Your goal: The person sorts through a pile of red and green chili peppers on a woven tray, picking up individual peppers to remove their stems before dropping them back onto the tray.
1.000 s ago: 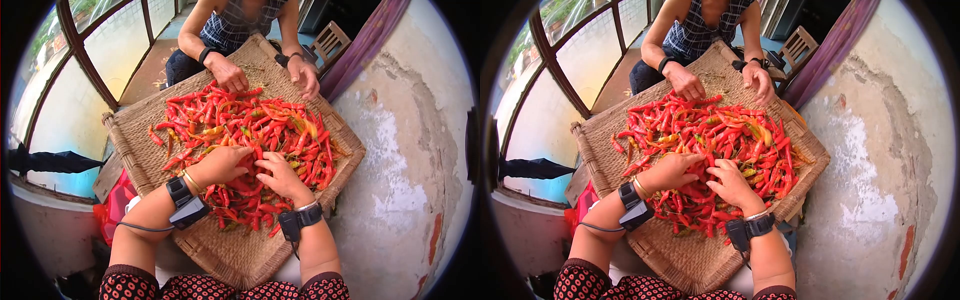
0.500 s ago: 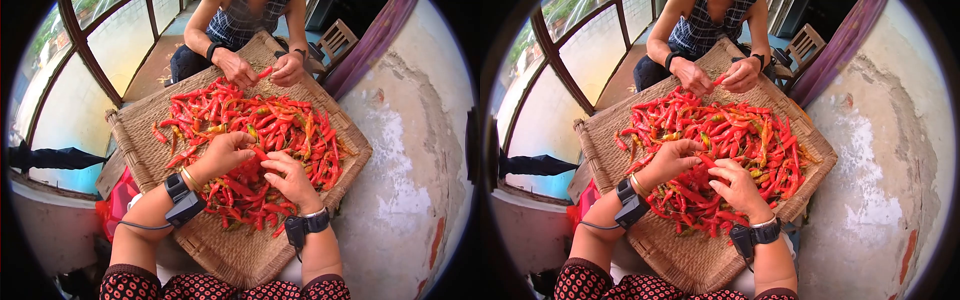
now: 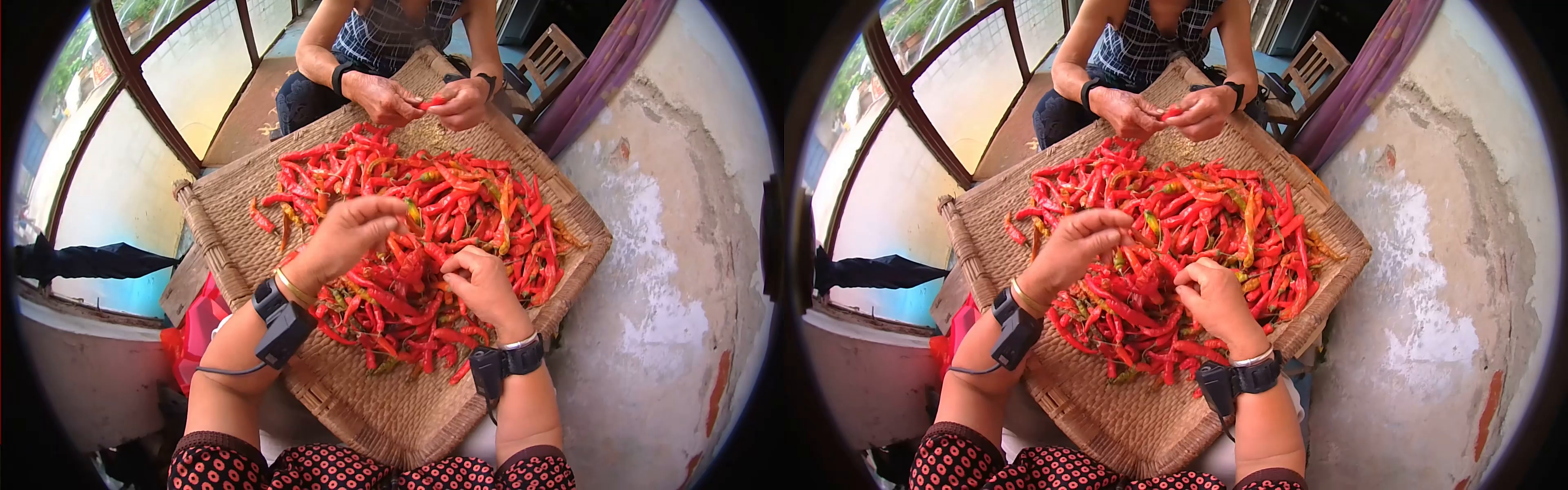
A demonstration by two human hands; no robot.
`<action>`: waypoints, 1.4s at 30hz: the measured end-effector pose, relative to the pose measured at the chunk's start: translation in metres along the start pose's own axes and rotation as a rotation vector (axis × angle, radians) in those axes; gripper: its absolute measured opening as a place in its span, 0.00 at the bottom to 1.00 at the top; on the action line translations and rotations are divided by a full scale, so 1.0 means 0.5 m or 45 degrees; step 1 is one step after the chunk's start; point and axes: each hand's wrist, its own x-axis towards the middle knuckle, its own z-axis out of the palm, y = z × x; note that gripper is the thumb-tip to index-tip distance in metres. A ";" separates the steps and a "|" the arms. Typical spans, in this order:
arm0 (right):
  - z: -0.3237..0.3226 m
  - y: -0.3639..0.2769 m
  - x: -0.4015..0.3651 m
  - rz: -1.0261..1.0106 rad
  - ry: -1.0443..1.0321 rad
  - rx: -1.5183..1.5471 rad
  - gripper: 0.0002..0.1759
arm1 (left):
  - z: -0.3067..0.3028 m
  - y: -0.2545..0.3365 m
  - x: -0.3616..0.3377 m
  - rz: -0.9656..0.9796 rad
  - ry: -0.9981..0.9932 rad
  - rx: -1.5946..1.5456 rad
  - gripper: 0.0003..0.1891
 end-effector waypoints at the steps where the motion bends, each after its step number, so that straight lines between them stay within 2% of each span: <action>1: -0.001 -0.001 0.001 0.038 0.049 0.062 0.05 | -0.010 0.003 0.005 0.051 0.024 -0.004 0.11; 3: -0.002 -0.003 0.001 0.078 0.100 0.126 0.05 | -0.030 0.005 0.023 0.191 0.137 -0.162 0.11; 6: -0.004 -0.005 0.001 0.151 0.097 0.231 0.05 | -0.065 0.009 0.052 0.326 0.232 -0.170 0.11; 9: -0.006 -0.001 0.002 0.211 0.070 0.203 0.06 | -0.076 0.020 0.058 0.331 0.344 -0.325 0.11; 11: -0.007 0.001 0.001 0.228 -0.031 0.240 0.06 | -0.080 0.031 0.056 0.322 0.350 -0.265 0.12; 14: -0.004 -0.001 0.001 0.223 -0.037 0.272 0.06 | -0.092 0.033 0.063 0.427 0.337 -0.066 0.13; 16: -0.001 0.004 0.001 0.207 -0.007 0.292 0.05 | -0.110 0.021 0.075 0.566 0.469 0.746 0.16; 17: 0.001 0.006 0.001 0.192 0.025 0.311 0.05 | -0.111 0.010 0.076 0.565 0.471 0.746 0.16; 19: 0.002 0.004 0.002 0.257 0.048 0.422 0.04 | -0.106 -0.010 0.072 0.525 0.528 1.134 0.18; 20: 0.002 0.003 0.002 0.323 0.073 0.534 0.03 | -0.099 -0.012 0.069 0.563 0.421 1.185 0.17; 21: 0.001 0.002 0.001 0.325 0.077 0.537 0.03 | -0.086 -0.017 0.066 0.425 0.279 1.205 0.15; 23: -0.002 0.002 0.001 0.327 0.011 0.598 0.04 | -0.044 -0.024 0.055 0.685 -0.017 1.347 0.15; 25: -0.008 -0.007 -0.001 0.316 -0.059 0.637 0.04 | 0.014 -0.006 0.029 0.829 -0.202 1.332 0.15; 27: -0.009 -0.014 -0.002 0.299 -0.136 0.681 0.05 | 0.036 -0.011 0.011 0.530 -0.396 1.190 0.15; 28: -0.010 -0.015 -0.003 0.307 -0.168 0.762 0.06 | 0.042 -0.006 0.007 0.395 -0.503 1.241 0.13; 31: -0.014 -0.016 -0.004 0.331 -0.195 0.868 0.06 | 0.031 0.002 0.001 0.287 -0.545 1.024 0.10; 33: -0.024 -0.013 -0.003 0.410 -0.066 1.030 0.05 | 0.005 0.011 0.003 0.233 -0.413 0.998 0.09; 35: -0.026 -0.007 -0.003 0.418 -0.018 1.030 0.06 | -0.030 0.025 0.008 0.064 -0.248 0.958 0.09; 37: -0.020 0.002 0.000 0.417 0.080 0.837 0.06 | -0.059 0.037 0.015 -0.128 0.042 0.725 0.08; 38: -0.010 0.010 0.000 0.394 0.094 0.705 0.08 | -0.072 0.031 0.024 -0.170 0.264 0.618 0.09; 39: -0.007 0.011 0.000 0.392 0.094 0.708 0.08 | -0.093 0.029 0.033 -0.140 0.337 0.492 0.10; 41: -0.001 0.010 -0.001 0.108 0.069 0.043 0.11 | -0.112 0.015 0.048 0.029 0.614 0.299 0.16; 42: -0.006 0.001 -0.001 0.160 -0.014 -0.055 0.14 | -0.127 -0.004 0.055 0.027 0.613 0.299 0.16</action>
